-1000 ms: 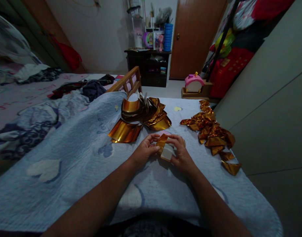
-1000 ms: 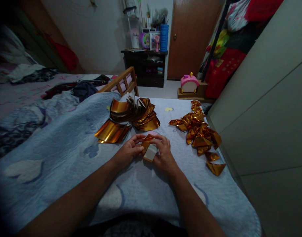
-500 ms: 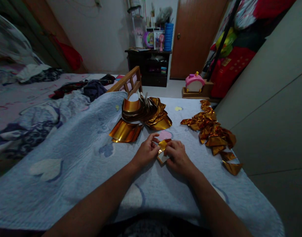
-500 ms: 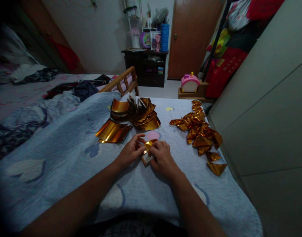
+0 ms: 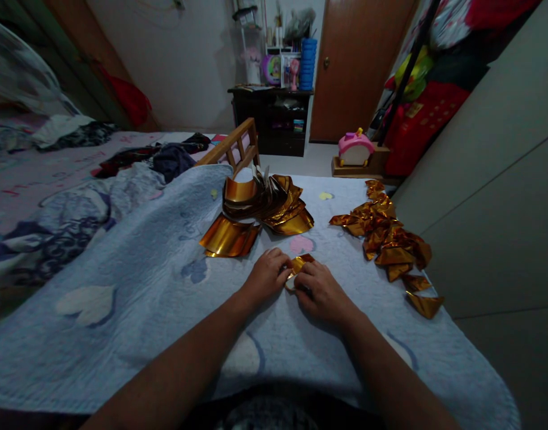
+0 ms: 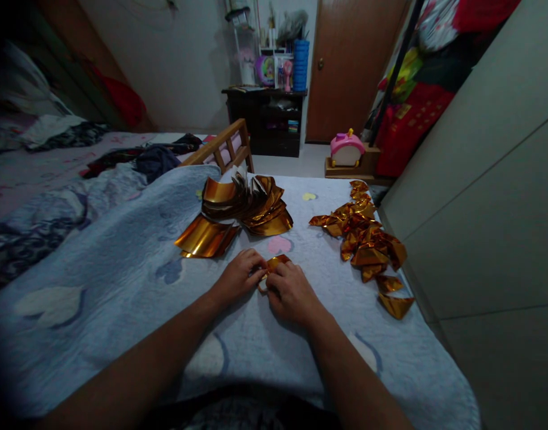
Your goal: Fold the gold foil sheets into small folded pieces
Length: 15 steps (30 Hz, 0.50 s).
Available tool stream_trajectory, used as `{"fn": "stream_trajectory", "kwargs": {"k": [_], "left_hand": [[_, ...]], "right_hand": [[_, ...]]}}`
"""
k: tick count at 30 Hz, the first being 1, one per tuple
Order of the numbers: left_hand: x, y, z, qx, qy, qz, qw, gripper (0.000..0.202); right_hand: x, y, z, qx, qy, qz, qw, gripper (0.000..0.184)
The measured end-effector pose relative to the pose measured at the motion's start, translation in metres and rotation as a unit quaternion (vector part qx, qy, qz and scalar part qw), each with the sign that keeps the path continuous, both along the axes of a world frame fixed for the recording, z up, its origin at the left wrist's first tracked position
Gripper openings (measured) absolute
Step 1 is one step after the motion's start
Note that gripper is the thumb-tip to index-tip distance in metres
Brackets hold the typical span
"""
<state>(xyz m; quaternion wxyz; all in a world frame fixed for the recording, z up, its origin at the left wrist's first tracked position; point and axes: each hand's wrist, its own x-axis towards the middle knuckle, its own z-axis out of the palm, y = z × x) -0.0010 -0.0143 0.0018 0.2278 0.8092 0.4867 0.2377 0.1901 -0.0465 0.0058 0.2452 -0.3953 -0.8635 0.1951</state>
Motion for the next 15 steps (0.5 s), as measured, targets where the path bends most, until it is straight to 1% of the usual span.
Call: {"fn": "stream_trajectory", "kwargs": {"k": [3,7,9,15], "left_hand": [[-0.003,0.001,0.003,-0.022,0.01,-0.028,0.999,0.006],[-0.007,0.002,0.009,-0.041,0.011,-0.066,0.997,0.003],[-0.009,0.003,0.011,-0.05,0.015,-0.08,0.995,0.005],[-0.012,0.005,0.014,-0.062,0.024,-0.094,0.993,0.008]], "right_hand": [[-0.002,-0.001,0.001,-0.007,-0.005,-0.008,1.0,0.005],[-0.003,-0.001,-0.002,-0.014,0.0,-0.016,1.0,0.007],[-0.003,0.0,-0.005,-0.02,0.008,-0.027,0.999,0.007],[-0.005,0.004,-0.013,-0.029,-0.007,-0.085,0.996,0.005]]}}
